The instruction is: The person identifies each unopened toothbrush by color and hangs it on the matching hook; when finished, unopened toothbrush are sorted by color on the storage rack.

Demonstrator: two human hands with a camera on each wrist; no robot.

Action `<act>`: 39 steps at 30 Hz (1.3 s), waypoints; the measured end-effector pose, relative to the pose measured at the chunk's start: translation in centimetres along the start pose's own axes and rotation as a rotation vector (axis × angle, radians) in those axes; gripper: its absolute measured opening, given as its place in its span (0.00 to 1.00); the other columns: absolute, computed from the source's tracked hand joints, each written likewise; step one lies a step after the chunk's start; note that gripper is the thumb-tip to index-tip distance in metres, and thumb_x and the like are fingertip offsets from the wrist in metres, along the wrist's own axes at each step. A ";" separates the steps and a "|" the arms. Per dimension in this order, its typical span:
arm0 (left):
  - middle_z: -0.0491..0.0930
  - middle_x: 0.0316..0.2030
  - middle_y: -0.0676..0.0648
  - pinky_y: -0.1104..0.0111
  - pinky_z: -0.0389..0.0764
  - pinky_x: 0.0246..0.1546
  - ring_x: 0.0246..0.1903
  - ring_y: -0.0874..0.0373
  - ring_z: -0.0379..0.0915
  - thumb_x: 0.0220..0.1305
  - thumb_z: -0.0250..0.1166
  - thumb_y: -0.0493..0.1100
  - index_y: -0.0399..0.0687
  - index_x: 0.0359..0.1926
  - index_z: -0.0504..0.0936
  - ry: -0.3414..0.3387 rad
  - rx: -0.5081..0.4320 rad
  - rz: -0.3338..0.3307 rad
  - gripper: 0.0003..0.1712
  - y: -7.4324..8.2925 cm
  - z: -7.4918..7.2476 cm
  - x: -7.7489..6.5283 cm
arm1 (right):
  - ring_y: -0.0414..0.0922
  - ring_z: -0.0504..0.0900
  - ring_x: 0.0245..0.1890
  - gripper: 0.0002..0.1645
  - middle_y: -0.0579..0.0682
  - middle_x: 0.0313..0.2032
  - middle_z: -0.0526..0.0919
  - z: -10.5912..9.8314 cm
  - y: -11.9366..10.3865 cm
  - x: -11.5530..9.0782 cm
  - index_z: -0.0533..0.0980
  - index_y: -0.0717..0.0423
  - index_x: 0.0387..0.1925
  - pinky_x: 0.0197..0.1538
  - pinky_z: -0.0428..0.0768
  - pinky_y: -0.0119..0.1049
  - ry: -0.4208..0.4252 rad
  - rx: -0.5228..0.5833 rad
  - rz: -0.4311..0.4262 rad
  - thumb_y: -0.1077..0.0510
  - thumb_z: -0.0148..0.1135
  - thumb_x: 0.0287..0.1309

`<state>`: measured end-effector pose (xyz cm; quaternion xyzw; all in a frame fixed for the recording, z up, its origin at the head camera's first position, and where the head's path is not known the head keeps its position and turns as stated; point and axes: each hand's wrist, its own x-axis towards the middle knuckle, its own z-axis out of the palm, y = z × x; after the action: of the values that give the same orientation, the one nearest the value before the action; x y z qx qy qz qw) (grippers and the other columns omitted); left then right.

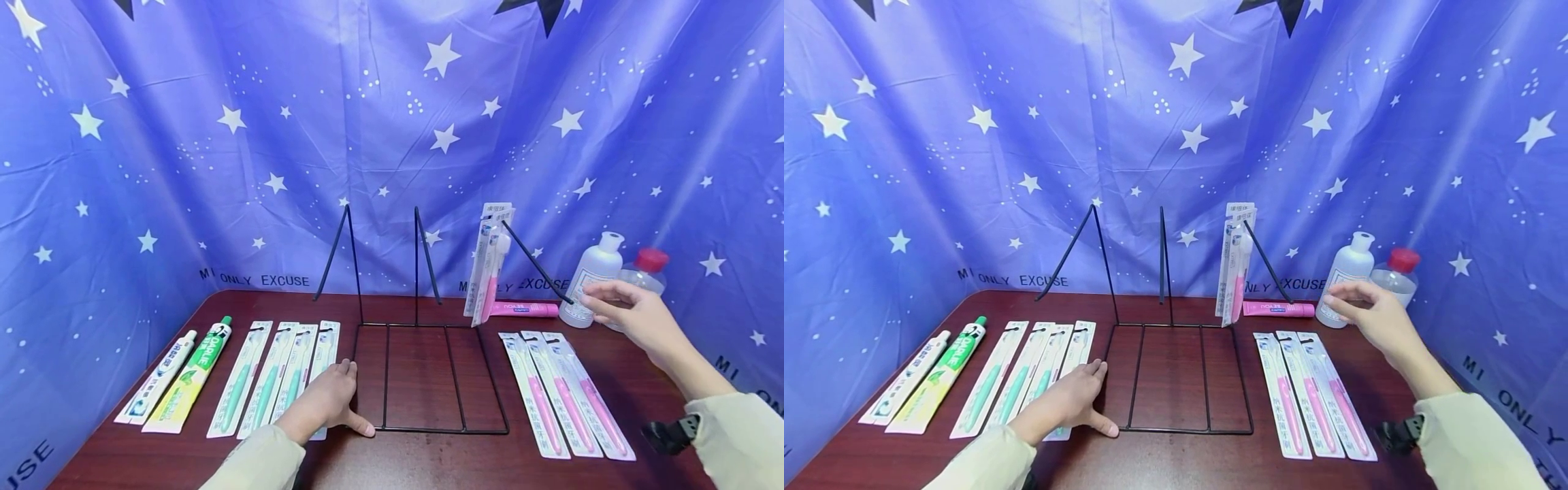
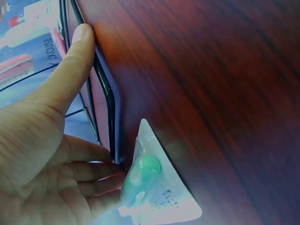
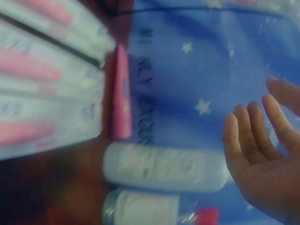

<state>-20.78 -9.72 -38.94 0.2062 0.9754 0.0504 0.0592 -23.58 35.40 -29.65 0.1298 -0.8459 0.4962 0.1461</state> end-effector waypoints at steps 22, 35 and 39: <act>0.60 0.60 0.29 0.56 0.62 0.58 0.60 0.39 0.57 0.29 0.67 0.72 0.24 0.60 0.61 -0.007 -0.002 -0.009 0.67 0.1 -0.1 0.0 | 0.28 0.76 0.37 0.33 0.55 0.45 0.80 -1.2 10.3 -5.2 0.65 0.74 0.55 0.39 0.79 0.35 -0.282 -0.102 0.383 0.50 0.57 0.59; 0.60 0.60 0.29 0.56 0.62 0.58 0.60 0.39 0.57 0.29 0.66 0.73 0.24 0.60 0.61 -0.005 0.008 -0.010 0.67 0.1 -0.1 -0.1 | 0.42 0.77 0.35 0.39 0.61 0.42 0.79 0.7 8.7 -4.9 0.64 0.77 0.54 0.35 0.76 0.33 -0.308 -0.301 0.450 0.47 0.60 0.54; 0.60 0.60 0.28 0.56 0.62 0.58 0.60 0.39 0.57 0.29 0.66 0.73 0.24 0.60 0.61 0.001 0.005 -0.006 0.68 0.0 0.0 0.0 | 0.43 0.77 0.31 0.39 0.57 0.37 0.80 1.1 8.7 -4.6 0.67 0.76 0.51 0.33 0.75 0.34 -0.278 -0.349 0.461 0.45 0.63 0.52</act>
<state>-20.77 -9.76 -38.95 0.2033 0.9762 0.0478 0.0584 -22.66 38.86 -38.82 -0.0260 -0.9372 0.3412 -0.0671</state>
